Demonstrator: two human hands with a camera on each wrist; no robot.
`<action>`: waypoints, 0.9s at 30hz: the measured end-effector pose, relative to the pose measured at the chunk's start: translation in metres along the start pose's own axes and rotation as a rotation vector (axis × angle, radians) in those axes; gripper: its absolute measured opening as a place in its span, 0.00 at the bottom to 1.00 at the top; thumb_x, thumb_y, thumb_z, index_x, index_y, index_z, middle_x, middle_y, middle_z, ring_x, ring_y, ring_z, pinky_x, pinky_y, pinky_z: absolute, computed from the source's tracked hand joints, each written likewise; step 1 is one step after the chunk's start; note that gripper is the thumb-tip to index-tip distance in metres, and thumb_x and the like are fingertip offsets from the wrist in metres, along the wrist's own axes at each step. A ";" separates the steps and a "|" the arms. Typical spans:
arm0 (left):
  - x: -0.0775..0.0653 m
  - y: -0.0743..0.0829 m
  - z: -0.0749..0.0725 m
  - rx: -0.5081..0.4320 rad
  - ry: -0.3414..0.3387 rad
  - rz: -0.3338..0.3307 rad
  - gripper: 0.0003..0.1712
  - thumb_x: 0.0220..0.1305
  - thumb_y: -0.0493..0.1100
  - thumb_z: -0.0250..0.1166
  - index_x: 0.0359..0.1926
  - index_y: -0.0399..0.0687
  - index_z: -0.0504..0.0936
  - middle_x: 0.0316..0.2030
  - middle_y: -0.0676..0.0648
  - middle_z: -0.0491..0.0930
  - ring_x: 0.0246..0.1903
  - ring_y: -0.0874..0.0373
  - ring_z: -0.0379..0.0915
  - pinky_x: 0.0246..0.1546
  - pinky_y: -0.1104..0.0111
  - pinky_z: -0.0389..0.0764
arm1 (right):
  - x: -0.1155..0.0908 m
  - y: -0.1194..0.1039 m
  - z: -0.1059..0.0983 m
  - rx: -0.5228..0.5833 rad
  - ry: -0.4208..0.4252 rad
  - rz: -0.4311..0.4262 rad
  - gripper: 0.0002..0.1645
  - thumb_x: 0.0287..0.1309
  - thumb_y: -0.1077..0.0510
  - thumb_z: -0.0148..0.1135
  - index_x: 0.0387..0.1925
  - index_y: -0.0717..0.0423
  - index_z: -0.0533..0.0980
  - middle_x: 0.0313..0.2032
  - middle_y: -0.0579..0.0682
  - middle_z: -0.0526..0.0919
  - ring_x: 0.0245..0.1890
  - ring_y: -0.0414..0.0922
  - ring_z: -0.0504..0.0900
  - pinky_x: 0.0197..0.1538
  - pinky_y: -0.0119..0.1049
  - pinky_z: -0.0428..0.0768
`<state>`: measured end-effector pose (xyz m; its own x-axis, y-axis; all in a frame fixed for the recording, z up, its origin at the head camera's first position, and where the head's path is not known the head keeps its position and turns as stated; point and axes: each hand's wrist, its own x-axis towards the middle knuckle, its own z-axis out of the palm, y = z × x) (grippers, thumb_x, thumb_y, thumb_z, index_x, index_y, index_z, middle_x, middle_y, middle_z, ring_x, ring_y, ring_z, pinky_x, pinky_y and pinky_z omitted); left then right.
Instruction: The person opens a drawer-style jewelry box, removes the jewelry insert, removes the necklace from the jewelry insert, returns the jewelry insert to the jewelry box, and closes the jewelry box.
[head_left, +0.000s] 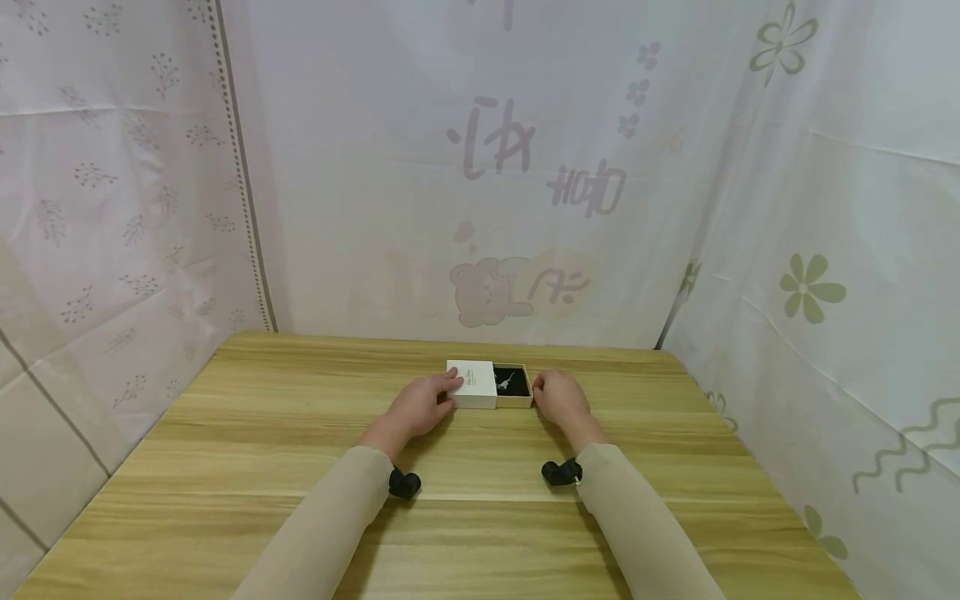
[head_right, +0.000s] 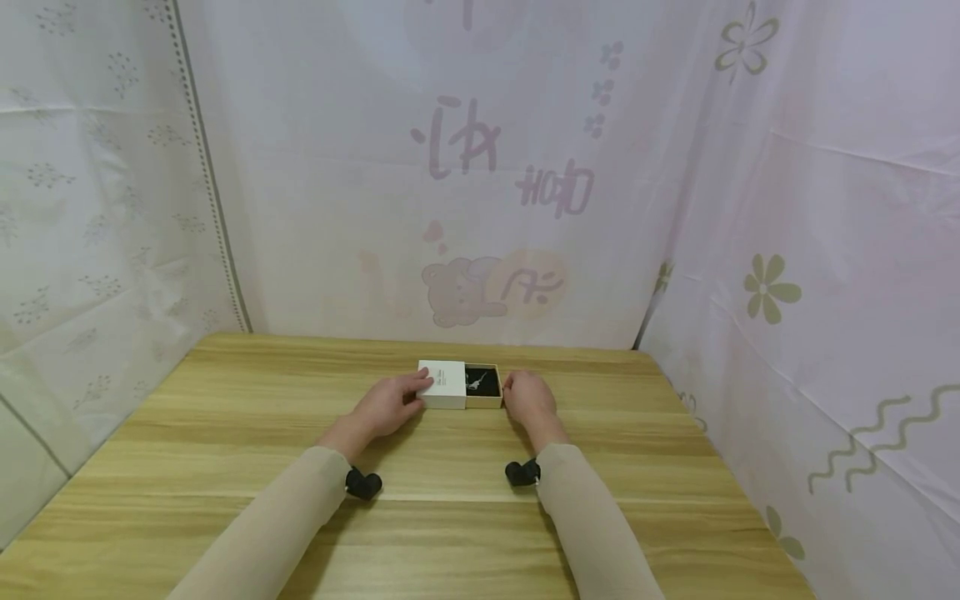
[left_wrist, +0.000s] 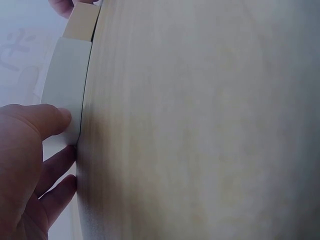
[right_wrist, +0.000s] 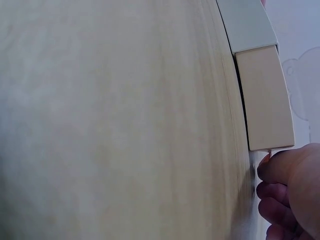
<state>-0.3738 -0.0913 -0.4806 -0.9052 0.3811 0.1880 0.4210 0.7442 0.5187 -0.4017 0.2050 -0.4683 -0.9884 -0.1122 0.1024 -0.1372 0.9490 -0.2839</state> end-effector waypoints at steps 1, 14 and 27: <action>0.000 0.000 0.000 0.002 0.002 0.004 0.30 0.79 0.40 0.68 0.78 0.52 0.78 0.82 0.49 0.69 0.80 0.42 0.68 0.80 0.48 0.71 | 0.000 0.000 0.000 0.000 0.001 -0.001 0.11 0.80 0.58 0.59 0.43 0.54 0.86 0.43 0.53 0.91 0.43 0.52 0.88 0.52 0.52 0.88; -0.001 -0.001 0.000 -0.006 0.007 0.011 0.29 0.79 0.40 0.68 0.78 0.52 0.78 0.82 0.49 0.69 0.80 0.42 0.68 0.81 0.48 0.70 | -0.001 -0.001 -0.001 0.009 -0.003 -0.001 0.11 0.80 0.58 0.60 0.45 0.55 0.87 0.45 0.54 0.91 0.45 0.54 0.88 0.53 0.52 0.88; 0.000 -0.001 -0.001 -0.008 0.006 0.012 0.29 0.79 0.39 0.67 0.77 0.51 0.78 0.81 0.48 0.70 0.80 0.42 0.68 0.81 0.48 0.71 | -0.002 0.000 -0.001 0.010 0.001 0.008 0.11 0.80 0.58 0.60 0.44 0.55 0.87 0.44 0.54 0.91 0.44 0.54 0.88 0.53 0.54 0.88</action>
<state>-0.3742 -0.0919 -0.4803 -0.9007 0.3864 0.1988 0.4309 0.7352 0.5233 -0.4000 0.2058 -0.4675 -0.9894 -0.1043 0.1013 -0.1300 0.9467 -0.2947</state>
